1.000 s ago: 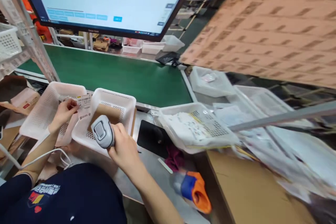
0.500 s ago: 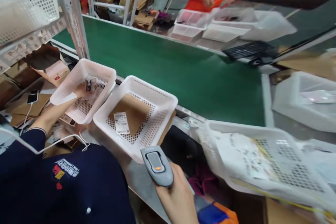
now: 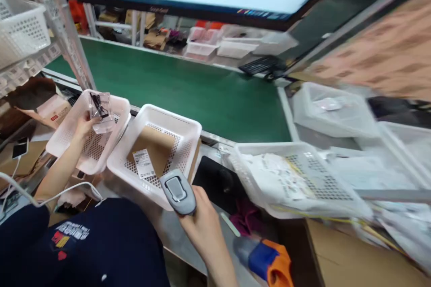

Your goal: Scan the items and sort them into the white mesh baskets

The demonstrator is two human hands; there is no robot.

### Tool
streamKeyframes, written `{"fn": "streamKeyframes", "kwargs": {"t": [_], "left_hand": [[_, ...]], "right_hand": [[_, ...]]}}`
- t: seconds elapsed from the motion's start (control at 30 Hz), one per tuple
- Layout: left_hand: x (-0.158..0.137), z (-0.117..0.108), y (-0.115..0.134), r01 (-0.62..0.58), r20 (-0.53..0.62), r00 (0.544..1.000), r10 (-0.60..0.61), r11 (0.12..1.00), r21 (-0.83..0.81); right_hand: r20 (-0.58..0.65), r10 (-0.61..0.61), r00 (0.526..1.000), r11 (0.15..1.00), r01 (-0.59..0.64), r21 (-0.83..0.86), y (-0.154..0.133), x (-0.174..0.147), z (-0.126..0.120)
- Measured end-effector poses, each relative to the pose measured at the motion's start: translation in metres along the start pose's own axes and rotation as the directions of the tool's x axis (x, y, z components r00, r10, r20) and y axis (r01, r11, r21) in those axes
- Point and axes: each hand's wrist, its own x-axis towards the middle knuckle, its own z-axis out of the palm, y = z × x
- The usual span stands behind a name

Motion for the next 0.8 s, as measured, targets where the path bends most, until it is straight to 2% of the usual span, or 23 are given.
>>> {"fn": "streamKeyframes", "kwargs": {"t": [0.07, 0.17, 0.27, 0.37, 0.4, 0.47, 0.5, 0.53, 0.6, 0.63, 0.7, 0.8], "left_hand": [[-0.013, 0.008, 0.018, -0.072, 0.042, 0.996, 0.075, 0.994, -0.079], [-0.037, 0.025, 0.035, -0.118, 0.193, 0.971, 0.142, 0.984, -0.131], [-0.059, 0.046, 0.041, -0.125, 0.360, 0.920, 0.155, 0.986, -0.106], [-0.075, 0.066, 0.037, -0.184, 0.468, 0.865, 0.183, 0.982, -0.045], [-0.079, 0.070, 0.034, -0.240, 0.487, 0.847, 0.214, 0.971, -0.009], [-0.083, 0.074, 0.026, -0.449, 0.506, 0.784, 0.360, 0.891, 0.061], [-0.083, 0.074, 0.021, -0.585, 0.518, 0.718, 0.465, 0.807, 0.087], [-0.081, 0.072, 0.016, -0.715, 0.538, 0.624, 0.567, 0.692, 0.101], [-0.077, 0.066, 0.006, -0.894, 0.590, 0.402, 0.700, 0.440, 0.086], [-0.074, 0.063, 0.002, -0.940, 0.610, 0.304, 0.731, 0.335, 0.067], [-0.070, 0.058, -0.003, -0.988, 0.599, 0.141, 0.789, 0.153, 0.030], [-0.071, 0.057, 0.000, -0.990, 0.494, -0.081, 0.866, -0.126, 0.060]], "right_hand": [[-0.017, -0.054, 0.998, 0.998, 0.054, 0.025, -0.011, 0.013, -0.002], [-0.023, -0.134, 0.991, 0.990, 0.135, 0.052, -0.030, 0.034, -0.002], [-0.050, -0.151, 0.987, 0.987, 0.153, 0.056, -0.047, 0.049, -0.003], [-0.053, -0.133, 0.990, 0.990, 0.136, 0.049, -0.058, 0.053, -0.006], [-0.043, -0.126, 0.991, 0.991, 0.128, 0.048, -0.060, 0.053, -0.008], [-0.035, -0.114, 0.993, 0.992, 0.116, 0.056, -0.062, 0.050, -0.013], [-0.039, -0.107, 0.993, 0.992, 0.109, 0.065, -0.061, 0.048, -0.016], [-0.048, -0.099, 0.994, 0.992, 0.103, 0.078, -0.059, 0.045, -0.019], [-0.073, -0.079, 0.994, 0.991, 0.086, 0.099, -0.054, 0.039, -0.027], [-0.076, -0.067, 0.995, 0.991, 0.075, 0.107, -0.052, 0.037, -0.031], [-0.062, -0.044, 0.997, 0.992, 0.051, 0.113, -0.047, 0.033, -0.037], [-0.020, -0.017, 1.000, 0.995, 0.019, 0.093, -0.044, 0.032, -0.041]]}}
